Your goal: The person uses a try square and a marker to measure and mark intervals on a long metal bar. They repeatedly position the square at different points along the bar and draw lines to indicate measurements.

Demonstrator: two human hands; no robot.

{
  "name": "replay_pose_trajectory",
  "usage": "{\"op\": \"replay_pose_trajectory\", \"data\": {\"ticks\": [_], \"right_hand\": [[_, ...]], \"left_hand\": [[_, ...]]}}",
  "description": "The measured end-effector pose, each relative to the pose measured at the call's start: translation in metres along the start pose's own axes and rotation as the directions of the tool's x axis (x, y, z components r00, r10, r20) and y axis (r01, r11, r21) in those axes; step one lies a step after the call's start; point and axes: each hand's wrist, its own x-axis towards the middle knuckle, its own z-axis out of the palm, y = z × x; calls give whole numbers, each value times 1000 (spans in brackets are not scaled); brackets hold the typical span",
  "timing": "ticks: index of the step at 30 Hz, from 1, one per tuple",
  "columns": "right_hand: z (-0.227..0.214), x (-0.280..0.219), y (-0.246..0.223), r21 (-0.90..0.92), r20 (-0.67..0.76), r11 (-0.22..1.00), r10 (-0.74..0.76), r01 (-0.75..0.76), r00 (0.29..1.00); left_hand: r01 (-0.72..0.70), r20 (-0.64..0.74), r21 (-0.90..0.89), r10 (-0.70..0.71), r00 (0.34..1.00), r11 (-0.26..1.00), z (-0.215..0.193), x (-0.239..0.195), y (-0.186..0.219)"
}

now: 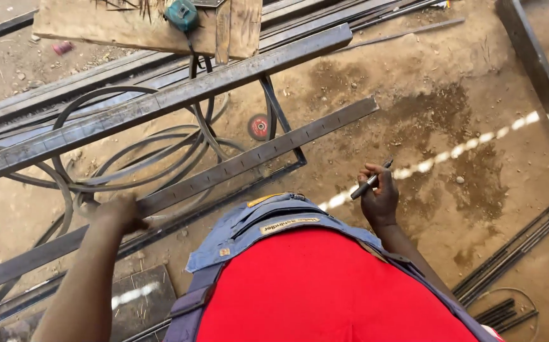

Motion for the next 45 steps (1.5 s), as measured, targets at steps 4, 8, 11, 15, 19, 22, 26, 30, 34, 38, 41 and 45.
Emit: {"op": "replay_pose_trajectory", "data": {"ticks": [4,8,11,15,19,22,26,30,34,38,41,45], "right_hand": [[-18,-13,-20,-60,-28,997,45,-46,999],[-21,-20,-30,-136,-148,977,142,-163,979],[-37,-56,-35,-199,-138,962,160,-186,977],[-65,-89,-62,-329,4,930,174,-163,985],[-64,-110,-59,-137,-175,927,325,-350,929],[-61,-110,-76,-95,-226,941,297,-324,928],[-41,-72,-72,-133,-237,961,208,-244,949],[-11,-26,-80,93,-200,980,192,-176,961],[19,17,-77,151,-24,964,225,-219,974],[62,41,-18,510,276,716,388,-477,879],[78,55,38,580,391,612,370,-538,843],[84,87,111,620,484,576,253,-533,838]], "left_hand": [[-233,-188,-386,171,967,892,-59,75,53],[-562,-691,-431,142,709,706,-149,167,131],[-483,-637,-474,92,765,736,-197,186,177],[-157,-225,-834,-66,972,529,-247,192,219],[-367,-450,-766,-31,893,528,-230,271,266],[-452,-446,-891,103,889,42,-224,212,298],[-217,-257,-966,484,836,-138,-150,122,339],[53,-35,-992,659,752,-113,-76,73,345],[-13,-29,-999,661,750,-30,-15,89,372],[-177,-232,-973,655,719,-149,-7,67,382],[-337,-339,-933,624,704,-126,-15,57,381],[-621,-444,-687,459,770,377,-39,19,378]]}}
